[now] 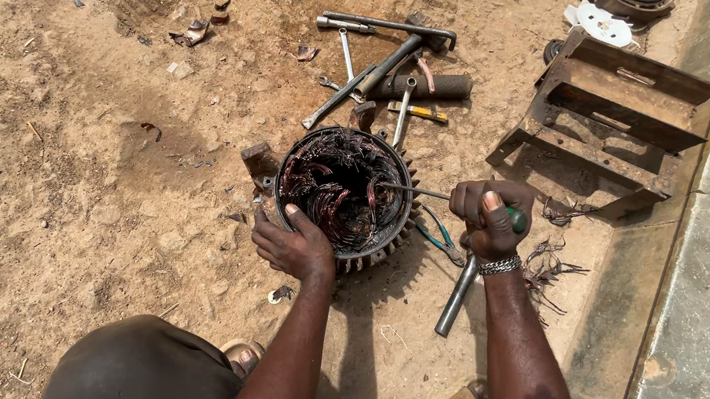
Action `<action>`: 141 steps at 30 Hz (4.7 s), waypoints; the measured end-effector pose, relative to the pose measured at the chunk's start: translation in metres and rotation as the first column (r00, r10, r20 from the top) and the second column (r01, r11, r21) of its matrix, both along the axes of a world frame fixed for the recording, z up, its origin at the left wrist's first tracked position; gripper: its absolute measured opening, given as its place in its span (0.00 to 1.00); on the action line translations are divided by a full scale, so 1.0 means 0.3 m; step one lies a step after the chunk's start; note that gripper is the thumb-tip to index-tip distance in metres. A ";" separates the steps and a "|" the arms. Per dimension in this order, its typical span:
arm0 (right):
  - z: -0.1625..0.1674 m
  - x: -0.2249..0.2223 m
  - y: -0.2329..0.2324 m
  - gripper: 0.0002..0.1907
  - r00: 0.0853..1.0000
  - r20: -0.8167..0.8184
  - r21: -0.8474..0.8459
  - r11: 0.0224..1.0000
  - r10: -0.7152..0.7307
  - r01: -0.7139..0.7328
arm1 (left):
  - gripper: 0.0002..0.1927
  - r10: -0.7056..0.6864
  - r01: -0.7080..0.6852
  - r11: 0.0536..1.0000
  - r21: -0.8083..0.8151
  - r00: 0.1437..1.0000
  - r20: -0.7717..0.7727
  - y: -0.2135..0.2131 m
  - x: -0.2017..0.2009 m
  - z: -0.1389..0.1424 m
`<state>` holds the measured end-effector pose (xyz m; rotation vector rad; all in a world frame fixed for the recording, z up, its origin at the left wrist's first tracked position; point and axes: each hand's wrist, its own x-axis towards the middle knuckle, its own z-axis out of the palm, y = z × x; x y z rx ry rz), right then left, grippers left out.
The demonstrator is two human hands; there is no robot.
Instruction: The person sits on the ground and strips burnt copper windings out of an electric motor stator. They hold the stator steady with one hand while using a screwdriver and pliers to pry, hook, and pull bundles of old wire out of the slots, setting the extracted wire aside.
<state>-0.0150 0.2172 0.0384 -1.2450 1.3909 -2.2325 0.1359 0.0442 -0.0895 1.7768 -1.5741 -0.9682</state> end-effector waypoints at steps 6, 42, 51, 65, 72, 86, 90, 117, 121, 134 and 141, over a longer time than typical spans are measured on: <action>-0.092 0.125 0.017 0.29 0.988 -0.111 0.032 0.993 -0.110 0.114 | 0.45 -0.004 0.004 1.000 -0.001 1.000 0.010 -0.002 -0.001 -0.010; -0.241 -0.080 0.196 0.23 0.916 -0.400 0.902 -0.183 -0.013 0.391 | 0.40 0.008 -0.008 1.000 0.026 1.000 0.008 -0.009 0.003 0.043; -0.369 -0.311 -0.237 0.22 0.940 0.213 0.840 0.541 -0.267 -0.036 | 0.38 -0.018 0.018 0.997 -0.071 1.000 -0.002 0.001 0.007 0.017; -0.446 -0.202 -0.239 0.42 0.917 0.364 0.690 0.708 -0.163 -0.148 | 0.34 -0.276 0.272 0.959 -0.084 0.961 -0.035 -0.120 0.026 -0.036; -0.635 -0.073 0.003 0.28 0.817 0.148 0.860 0.481 -0.557 0.173 | 0.36 -0.340 0.330 0.934 -0.138 0.939 -0.049 -0.196 0.022 -0.101; -0.619 0.061 0.033 0.32 0.842 -0.519 0.701 -0.491 0.147 0.517 | 0.28 -0.291 0.289 0.956 -0.053 0.957 -0.018 -0.188 0.011 -0.023; -0.538 0.110 0.059 0.30 0.845 -0.405 0.890 -0.362 -0.349 0.277 | 0.29 -0.282 0.282 0.959 0.009 0.959 -0.007 -0.189 0.004 0.029; -0.162 0.729 0.169 0.13 0.976 -0.114 0.986 0.103 -0.188 0.135 | 0.31 -0.574 0.719 0.518 0.464 0.694 -0.435 -0.359 0.995 0.445; -0.226 0.733 0.220 0.15 0.954 -0.256 0.953 0.126 -0.158 0.277 | 0.29 -0.390 0.617 0.582 0.530 0.784 -0.484 -0.296 1.001 0.330; -0.257 0.626 0.264 0.14 0.795 -0.056 0.950 0.214 -0.604 0.229 | 0.22 -0.220 0.471 0.595 0.651 0.875 -0.432 -0.102 1.080 0.172; -0.186 0.508 0.190 0.07 0.723 0.103 0.744 0.535 -0.683 0.400 | 0.19 -0.180 0.438 0.733 0.521 0.863 -0.472 -0.253 0.937 0.178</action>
